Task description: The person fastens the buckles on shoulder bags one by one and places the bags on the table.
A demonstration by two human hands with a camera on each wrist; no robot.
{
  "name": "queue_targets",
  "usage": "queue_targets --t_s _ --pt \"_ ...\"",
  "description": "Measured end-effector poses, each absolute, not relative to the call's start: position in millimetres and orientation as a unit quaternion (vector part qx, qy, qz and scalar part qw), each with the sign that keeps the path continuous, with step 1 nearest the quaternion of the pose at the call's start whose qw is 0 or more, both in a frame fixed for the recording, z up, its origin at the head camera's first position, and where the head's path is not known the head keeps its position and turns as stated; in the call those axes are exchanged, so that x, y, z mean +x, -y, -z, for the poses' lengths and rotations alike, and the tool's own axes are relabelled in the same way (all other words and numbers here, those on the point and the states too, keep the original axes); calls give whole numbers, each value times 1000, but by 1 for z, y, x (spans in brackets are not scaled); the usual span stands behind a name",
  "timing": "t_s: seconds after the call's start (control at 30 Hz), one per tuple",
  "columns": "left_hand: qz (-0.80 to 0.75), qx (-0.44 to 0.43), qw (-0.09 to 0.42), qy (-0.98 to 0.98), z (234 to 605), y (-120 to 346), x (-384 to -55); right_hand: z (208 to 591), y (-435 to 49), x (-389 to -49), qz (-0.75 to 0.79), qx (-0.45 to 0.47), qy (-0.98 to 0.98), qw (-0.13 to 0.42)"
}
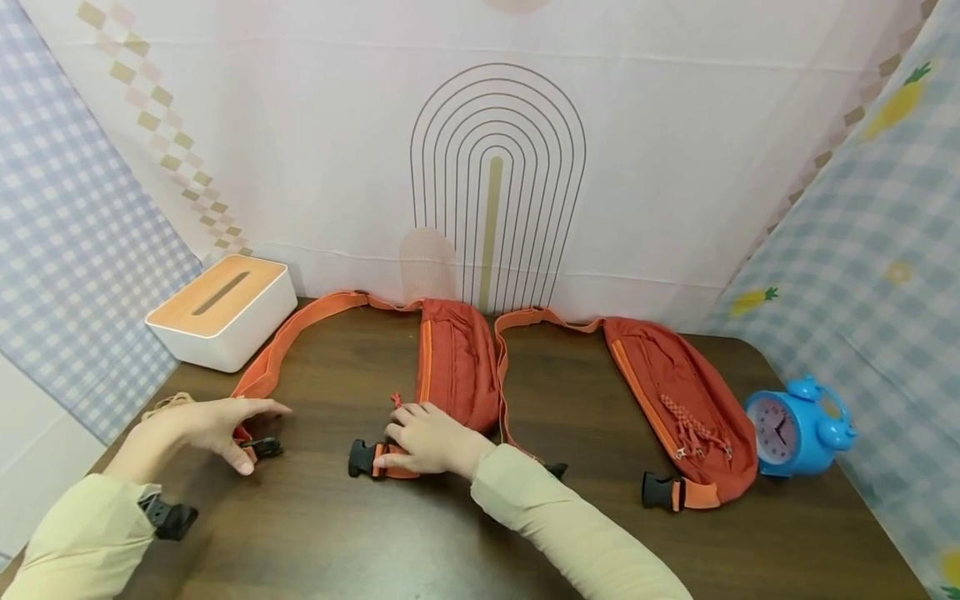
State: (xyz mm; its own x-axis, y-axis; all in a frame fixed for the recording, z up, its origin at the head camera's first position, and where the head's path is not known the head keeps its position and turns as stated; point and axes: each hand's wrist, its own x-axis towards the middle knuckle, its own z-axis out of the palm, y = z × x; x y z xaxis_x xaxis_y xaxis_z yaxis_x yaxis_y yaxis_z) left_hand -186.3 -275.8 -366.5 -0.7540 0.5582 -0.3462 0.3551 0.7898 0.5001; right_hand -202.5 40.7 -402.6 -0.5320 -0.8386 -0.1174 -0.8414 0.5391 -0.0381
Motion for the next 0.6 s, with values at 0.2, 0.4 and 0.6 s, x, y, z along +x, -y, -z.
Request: queue_targets --t_s 0.2,0.4,0.6 --pt "-203 253 240 -915 368 280 -186 407 -37 -201 -10 -481 -875 56" --pt "-232 268 157 -922 377 283 -193 409 -36 -200 -6 -492 -870 41" --pt "-270 251 101 -924 389 278 -198 409 -35 -198 -4 -502 -864 28"
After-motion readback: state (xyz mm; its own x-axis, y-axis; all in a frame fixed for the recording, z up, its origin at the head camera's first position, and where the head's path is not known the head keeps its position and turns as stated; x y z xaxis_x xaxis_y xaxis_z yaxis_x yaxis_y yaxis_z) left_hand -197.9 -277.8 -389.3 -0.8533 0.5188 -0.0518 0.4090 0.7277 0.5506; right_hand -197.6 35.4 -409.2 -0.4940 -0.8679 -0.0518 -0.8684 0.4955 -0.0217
